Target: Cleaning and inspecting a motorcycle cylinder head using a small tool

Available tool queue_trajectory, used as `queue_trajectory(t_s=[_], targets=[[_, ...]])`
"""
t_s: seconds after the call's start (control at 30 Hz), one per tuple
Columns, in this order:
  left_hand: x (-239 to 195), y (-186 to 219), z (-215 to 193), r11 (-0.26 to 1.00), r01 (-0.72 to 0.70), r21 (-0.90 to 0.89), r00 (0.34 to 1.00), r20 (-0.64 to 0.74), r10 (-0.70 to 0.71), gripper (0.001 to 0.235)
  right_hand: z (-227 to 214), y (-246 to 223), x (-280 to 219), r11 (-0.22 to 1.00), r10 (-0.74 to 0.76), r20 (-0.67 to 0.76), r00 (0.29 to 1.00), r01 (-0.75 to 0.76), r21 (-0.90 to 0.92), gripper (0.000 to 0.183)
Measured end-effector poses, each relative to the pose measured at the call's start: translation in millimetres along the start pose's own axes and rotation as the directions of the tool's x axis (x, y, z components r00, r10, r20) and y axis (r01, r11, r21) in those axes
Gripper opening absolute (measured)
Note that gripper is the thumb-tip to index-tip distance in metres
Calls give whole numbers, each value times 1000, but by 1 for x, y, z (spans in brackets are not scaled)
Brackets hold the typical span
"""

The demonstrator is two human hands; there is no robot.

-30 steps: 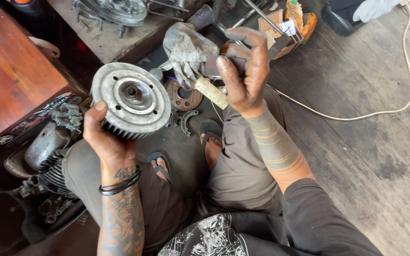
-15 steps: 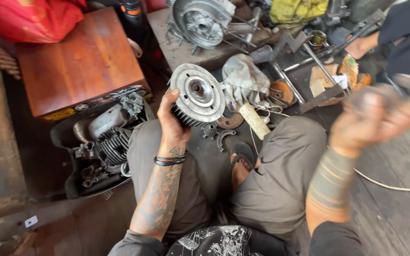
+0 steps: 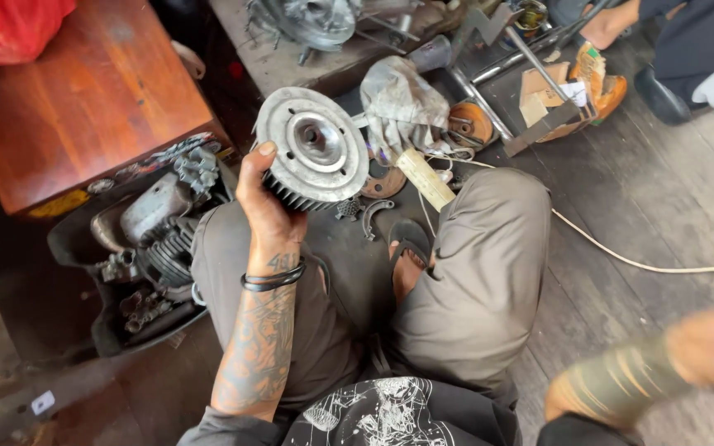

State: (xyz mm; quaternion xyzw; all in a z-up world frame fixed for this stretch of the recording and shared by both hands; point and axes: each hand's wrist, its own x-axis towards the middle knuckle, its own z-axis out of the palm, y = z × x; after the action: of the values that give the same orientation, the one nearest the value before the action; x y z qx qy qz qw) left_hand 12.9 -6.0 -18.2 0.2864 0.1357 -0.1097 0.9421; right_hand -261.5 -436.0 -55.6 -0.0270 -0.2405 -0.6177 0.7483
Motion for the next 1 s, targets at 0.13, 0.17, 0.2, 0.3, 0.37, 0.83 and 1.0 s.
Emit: queue_trajectory(t_s=[0.13,0.17,0.2,0.3,0.37,0.83,1.0], targets=[[-3,-12,0,997,-47,-61,995,80,52,39,17,134,-31,931,58,206,977,21,-363,77],[-7,-9,2,996,-61,-64,993,96,67,46,22,201,-56,311,307,335,891,239,-920,61],[-14,-11,3,998,-35,-56,994,103,41,46,10,207,-59,290,294,334,896,249,-924,61],[-23,-5,12,990,-138,18,970,206,131,38,25,246,-71,75,436,346,831,350,-934,66],[-30,0,14,993,-90,72,982,174,76,45,108,266,-96,215,521,451,725,400,-891,26],[-20,0,5,998,-26,62,992,121,19,34,78,248,-87,214,471,411,781,351,-912,21],[-24,6,10,999,-24,45,994,105,19,44,84,189,-71,484,398,331,856,111,-868,17]])
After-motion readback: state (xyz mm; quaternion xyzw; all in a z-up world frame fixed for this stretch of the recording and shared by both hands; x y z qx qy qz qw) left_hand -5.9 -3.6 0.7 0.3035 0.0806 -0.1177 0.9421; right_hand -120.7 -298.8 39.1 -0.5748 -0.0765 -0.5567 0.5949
